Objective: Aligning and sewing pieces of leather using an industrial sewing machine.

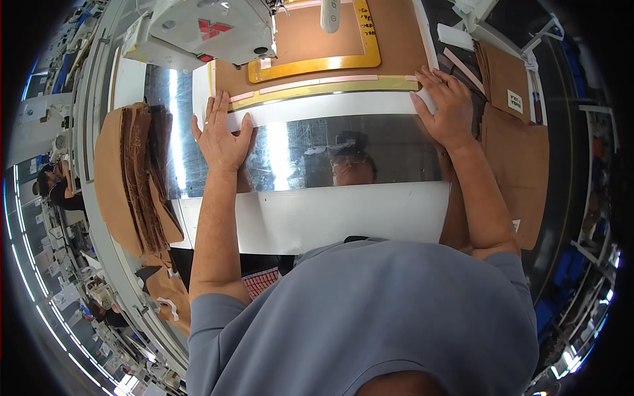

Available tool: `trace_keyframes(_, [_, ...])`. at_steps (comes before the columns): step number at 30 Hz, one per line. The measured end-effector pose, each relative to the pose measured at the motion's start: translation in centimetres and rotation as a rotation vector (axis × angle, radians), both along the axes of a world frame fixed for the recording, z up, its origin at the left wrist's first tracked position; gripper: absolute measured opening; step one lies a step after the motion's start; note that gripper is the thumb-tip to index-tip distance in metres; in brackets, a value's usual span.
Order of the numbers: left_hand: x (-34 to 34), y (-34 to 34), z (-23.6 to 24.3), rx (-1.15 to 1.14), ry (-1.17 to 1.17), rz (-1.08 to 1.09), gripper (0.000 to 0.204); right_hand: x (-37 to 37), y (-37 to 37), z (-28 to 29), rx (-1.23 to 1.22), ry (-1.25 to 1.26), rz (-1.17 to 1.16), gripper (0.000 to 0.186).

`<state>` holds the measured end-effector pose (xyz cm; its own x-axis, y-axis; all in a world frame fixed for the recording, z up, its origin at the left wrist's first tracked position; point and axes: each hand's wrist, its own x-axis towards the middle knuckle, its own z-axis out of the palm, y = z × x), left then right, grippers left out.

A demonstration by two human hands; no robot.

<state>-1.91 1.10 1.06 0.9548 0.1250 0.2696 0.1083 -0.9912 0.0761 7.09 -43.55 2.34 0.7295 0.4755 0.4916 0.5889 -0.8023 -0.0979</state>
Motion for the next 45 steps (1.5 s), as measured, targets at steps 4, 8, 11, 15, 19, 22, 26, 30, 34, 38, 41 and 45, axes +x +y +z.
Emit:
trace_keyframes(4, [0.1,-0.2,0.1,0.021,-0.011,0.007,0.066,0.0,-0.2,0.1,0.015,0.001,-0.012,0.038])
trace_keyframes(8, [0.3,-0.5,-0.1,0.011,-0.031,0.006,0.063,-0.3,-0.3,0.0,0.054,0.000,-0.030,0.038])
trace_keyframes(11, [-0.1,0.3,-0.5,0.004,-0.042,-0.004,0.063,-0.4,-0.2,-0.3,0.095,0.007,-0.021,0.037])
trace_keyframes(15, [-0.2,0.4,-0.4,0.042,-0.024,0.007,0.060,-0.5,-0.1,-0.4,0.138,-0.019,-0.034,0.035])
trace_keyframes(19, [-0.1,0.1,-0.2,0.063,-0.021,0.010,0.059,-0.4,-1.0,0.2,0.255,-0.022,-0.066,0.026])
trace_keyframes(22, [-0.3,0.3,-0.4,0.079,-0.013,0.024,0.059,0.7,-3.5,2.7,0.366,0.034,-0.215,0.019])
trace_keyframes(26, [-0.2,0.3,-0.5,0.070,-0.005,0.015,0.059,2.3,-10.3,3.4,0.392,0.134,-0.513,0.023])
trace_keyframes(30, [0.0,0.4,-0.6,0.064,0.014,0.024,0.059,1.3,-12.4,4.6,-0.081,0.370,-0.674,0.035])
trace_keyframes(34, [0.0,0.6,-0.6,0.067,0.000,0.014,0.059,1.3,-13.1,3.2,-0.111,0.394,-0.677,0.029])
trace_keyframes(38, [0.2,0.4,-0.5,0.047,0.003,0.013,0.058,1.2,-14.3,3.0,0.037,0.408,-0.629,0.025])
trace_keyframes(41, [0.1,0.4,-0.5,0.032,0.001,0.005,0.058,1.7,-16.0,3.3,0.263,0.603,-0.628,0.021])
trace_keyframes(45, [0.2,0.3,-0.4,0.004,0.012,0.008,0.058,1.7,-18.1,2.5,0.511,0.608,-0.609,0.026])
